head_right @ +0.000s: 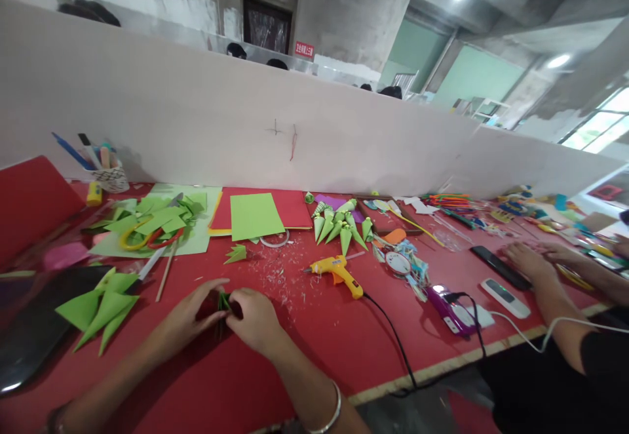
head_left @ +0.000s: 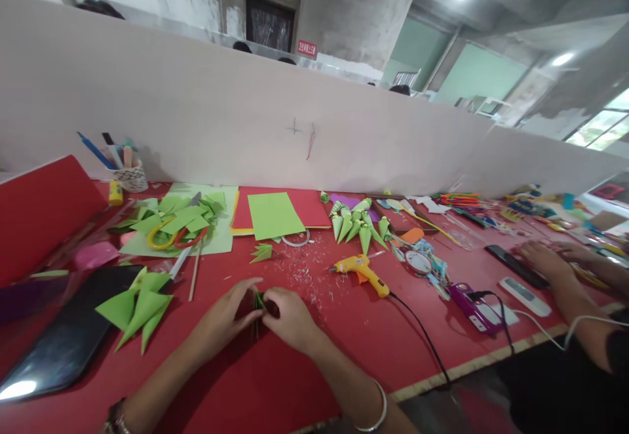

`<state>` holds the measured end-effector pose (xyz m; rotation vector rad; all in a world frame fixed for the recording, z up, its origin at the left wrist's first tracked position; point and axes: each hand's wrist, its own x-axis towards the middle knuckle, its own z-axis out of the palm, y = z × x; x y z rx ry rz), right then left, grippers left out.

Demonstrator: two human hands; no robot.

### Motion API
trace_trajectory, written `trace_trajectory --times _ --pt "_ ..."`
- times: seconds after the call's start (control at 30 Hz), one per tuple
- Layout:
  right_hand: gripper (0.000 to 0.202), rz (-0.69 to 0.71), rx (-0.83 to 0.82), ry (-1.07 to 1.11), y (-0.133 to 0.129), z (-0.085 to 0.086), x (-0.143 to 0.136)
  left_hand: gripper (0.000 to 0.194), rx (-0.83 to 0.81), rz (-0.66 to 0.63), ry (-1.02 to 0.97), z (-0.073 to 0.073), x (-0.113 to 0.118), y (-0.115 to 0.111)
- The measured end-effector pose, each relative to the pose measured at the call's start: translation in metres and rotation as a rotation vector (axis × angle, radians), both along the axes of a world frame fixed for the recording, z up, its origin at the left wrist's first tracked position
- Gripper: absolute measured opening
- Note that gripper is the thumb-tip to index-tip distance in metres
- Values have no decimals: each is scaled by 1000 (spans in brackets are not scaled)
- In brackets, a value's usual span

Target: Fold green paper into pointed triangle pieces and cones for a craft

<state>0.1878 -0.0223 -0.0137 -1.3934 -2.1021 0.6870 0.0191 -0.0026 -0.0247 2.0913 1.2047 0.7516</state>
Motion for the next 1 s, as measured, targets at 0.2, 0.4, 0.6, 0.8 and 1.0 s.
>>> trace_trajectory --times 0.2,0.4,0.6,0.8,1.0 --pt "18 42 -57 114 0 6 0 25 48 -85 21 7 -1 -1" --pt "18 65 -14 -83 3 9 -11 29 117 -29 -14 6 -3 3" --pt "11 191 -79 -95 14 24 -4 31 145 13 84 4 -6 4" --pt "17 102 48 -53 52 50 8 34 159 56 143 4 -5 3" --pt "44 67 138 -427 87 53 5 29 186 35 169 3 -6 6"
